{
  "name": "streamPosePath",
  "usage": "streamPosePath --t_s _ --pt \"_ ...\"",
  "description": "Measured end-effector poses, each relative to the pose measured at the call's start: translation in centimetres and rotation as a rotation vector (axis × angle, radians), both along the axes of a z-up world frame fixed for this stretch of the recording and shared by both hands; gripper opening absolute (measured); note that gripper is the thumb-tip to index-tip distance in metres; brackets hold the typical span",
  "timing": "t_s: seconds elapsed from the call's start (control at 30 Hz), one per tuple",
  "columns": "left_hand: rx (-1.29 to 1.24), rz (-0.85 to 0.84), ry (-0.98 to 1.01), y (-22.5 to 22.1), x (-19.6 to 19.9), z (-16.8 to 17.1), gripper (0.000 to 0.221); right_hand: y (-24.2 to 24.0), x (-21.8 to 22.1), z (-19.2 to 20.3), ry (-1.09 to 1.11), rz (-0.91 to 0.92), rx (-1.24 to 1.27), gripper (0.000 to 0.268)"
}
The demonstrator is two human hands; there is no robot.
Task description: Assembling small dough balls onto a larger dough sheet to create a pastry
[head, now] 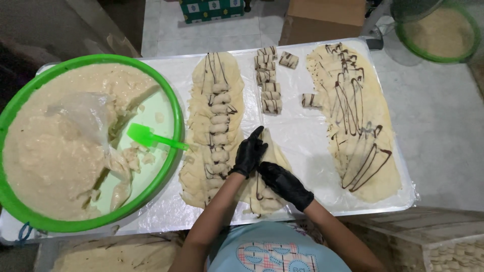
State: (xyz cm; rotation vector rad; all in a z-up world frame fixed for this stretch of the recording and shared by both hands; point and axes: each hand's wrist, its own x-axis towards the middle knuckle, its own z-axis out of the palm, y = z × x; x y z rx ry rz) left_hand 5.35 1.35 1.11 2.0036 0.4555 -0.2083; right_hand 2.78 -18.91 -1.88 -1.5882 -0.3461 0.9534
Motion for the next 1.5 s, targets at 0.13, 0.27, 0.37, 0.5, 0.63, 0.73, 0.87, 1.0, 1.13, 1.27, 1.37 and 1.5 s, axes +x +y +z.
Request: streamPosePath --t_s 0.13,0.27,0.37,0.5,0.63,0.73,0.87,1.0,1.13,1.27,1.37,1.5 --pt "0.193 0.022 -0.231 -0.2 -1.2 -0.7 0.056 -2.5 2.4 -11.8 0.576 -0.215 0.416 0.049" --pt "0.451 -0.028 -0.327 0.1 -2.3 -0.1 0.067 -0.1 0.2 -0.9 -0.874 0.004 -0.108 0.043" --pt "0.496 -0.009 -0.540 0.7 -2.9 -0.8 0.061 -0.2 2.3 1.7 -0.907 0.154 -0.358 0.053" --pt "0.172 -0.138 -0.870 1.3 -4.7 -3.8 0.038 0.1 3.3 1.6 -0.991 0.146 -0.217 0.047" --pt "0.330 -0.333 -0.400 2.1 -6.2 -3.1 0.063 0.9 5.2 -0.9 -1.130 -0.027 -0.113 0.046" --pt "0.414 -0.380 -0.203 2.7 -5.8 -4.0 0.056 1.7 7.4 -4.0 -1.095 -0.168 -0.104 0.048" --pt "0.507 -0.173 -0.396 1.8 -4.5 -4.6 0.041 3.9 7.4 -4.6 -1.074 -0.375 -0.352 0.046" --pt "0.449 -0.028 -0.429 0.7 -5.4 -2.4 0.043 3.4 7.0 -3.5 -1.001 -0.400 -0.325 0.049" --pt "0.526 -0.150 -0.425 0.5 -5.4 -2.3 0.048 2.3 5.4 -0.1 -1.213 -0.180 -0.148 0.045" --pt "0.476 -0.187 -0.295 0.2 -5.4 -3.1 0.061 3.0 4.5 2.3 -1.292 -0.148 -0.225 0.038" --pt "0.515 -0.145 -0.275 0.4 -4.7 -1.2 0.052 3.1 5.8 1.7 -1.084 -0.048 -0.308 0.046" --pt "0.528 -0.129 -0.283 1.7 -1.6 -4.2 0.051 4.5 8.2 -0.7 -1.157 -0.190 -0.244 0.049"
